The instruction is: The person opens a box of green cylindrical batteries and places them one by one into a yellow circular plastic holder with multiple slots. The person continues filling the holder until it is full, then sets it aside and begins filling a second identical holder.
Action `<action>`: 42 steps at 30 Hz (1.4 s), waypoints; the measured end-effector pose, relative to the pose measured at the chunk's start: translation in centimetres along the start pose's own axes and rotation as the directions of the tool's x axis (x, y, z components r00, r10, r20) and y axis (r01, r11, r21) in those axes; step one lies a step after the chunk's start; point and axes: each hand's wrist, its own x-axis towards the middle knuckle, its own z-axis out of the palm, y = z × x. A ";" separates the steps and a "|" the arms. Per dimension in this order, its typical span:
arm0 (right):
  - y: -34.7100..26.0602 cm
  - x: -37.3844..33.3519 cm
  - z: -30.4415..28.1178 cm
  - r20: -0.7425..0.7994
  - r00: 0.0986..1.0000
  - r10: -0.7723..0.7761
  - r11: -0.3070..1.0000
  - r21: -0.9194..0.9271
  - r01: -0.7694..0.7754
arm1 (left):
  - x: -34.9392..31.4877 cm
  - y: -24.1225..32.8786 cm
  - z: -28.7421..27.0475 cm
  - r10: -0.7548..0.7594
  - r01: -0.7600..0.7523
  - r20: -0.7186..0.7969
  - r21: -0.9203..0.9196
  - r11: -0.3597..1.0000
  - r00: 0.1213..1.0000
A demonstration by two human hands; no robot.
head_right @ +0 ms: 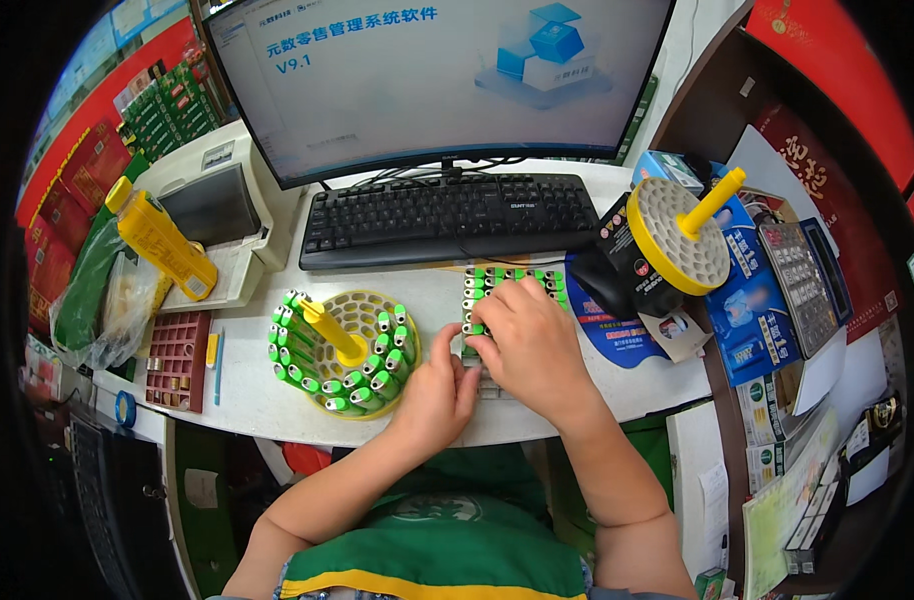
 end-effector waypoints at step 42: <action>-12.0 1.4 5.5 -0.060 0.974 -0.219 0.915 0.334 0.226 | -8.1 -4.4 -13.3 0.017 -0.031 -0.284 -0.045 0.998 0.959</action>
